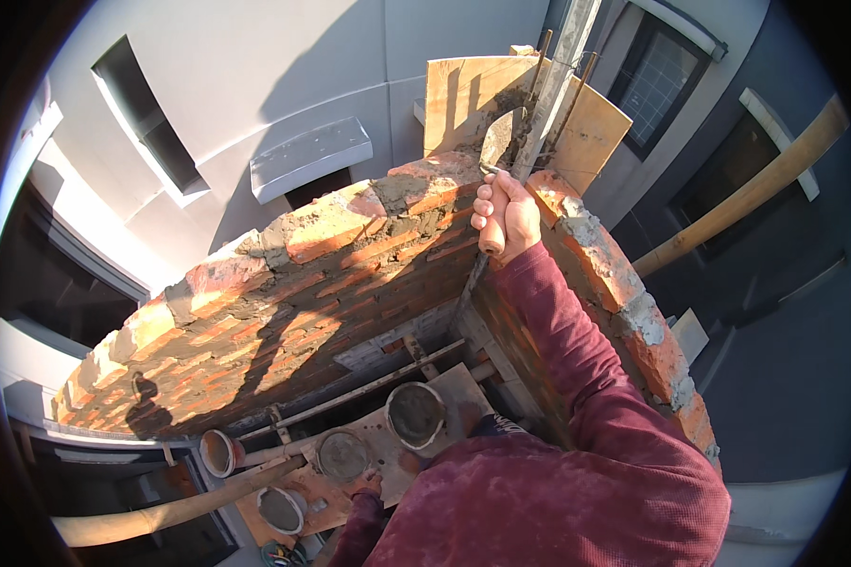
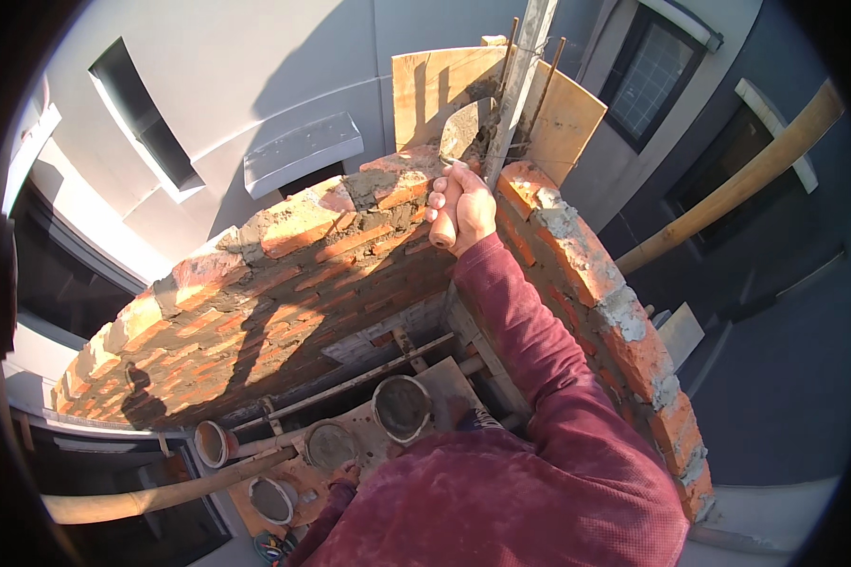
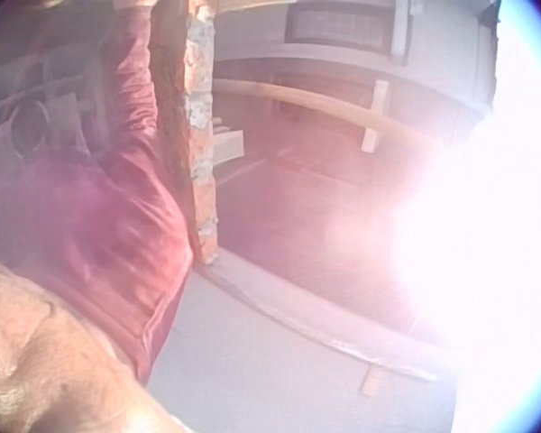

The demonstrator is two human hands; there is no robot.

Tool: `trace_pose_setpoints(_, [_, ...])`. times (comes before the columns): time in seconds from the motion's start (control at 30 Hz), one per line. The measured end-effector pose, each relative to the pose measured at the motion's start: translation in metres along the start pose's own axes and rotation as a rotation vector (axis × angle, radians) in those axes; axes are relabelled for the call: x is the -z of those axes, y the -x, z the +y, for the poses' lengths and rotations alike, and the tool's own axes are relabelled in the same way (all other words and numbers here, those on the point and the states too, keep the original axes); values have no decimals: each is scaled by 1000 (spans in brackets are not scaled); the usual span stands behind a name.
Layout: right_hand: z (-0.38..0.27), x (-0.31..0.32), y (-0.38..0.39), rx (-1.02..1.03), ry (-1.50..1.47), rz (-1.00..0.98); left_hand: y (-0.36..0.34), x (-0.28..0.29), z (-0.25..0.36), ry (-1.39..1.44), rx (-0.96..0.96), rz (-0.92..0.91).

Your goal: The person scoops mortar from a bucket using a trowel and applies it to the joints of a brick wall. They repeatedly transfer mortar from the bucket to the wall, smoothing the surface between bricks.

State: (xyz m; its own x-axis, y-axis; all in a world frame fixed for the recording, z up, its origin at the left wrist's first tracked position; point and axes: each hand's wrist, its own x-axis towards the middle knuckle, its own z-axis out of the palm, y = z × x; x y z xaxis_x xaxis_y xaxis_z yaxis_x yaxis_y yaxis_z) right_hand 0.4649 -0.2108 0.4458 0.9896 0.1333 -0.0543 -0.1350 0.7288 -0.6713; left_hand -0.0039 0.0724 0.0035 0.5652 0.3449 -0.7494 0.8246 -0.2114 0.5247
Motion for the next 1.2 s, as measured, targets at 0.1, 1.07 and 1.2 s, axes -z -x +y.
trace_pose_setpoints(0.1, [-1, -1, -29, 82, -201, 39, 3, -2, 17, 17, -26, -8])
trace_pose_setpoints(1.07, [561, 452, 136, -669, 2702, -984, 17, -163, -65, -253, 250, -210])
trace_pose_setpoints(1.2, [608, 473, 149, -936, 2590, -1165, 11, -166, -78, -205, 209, -99])
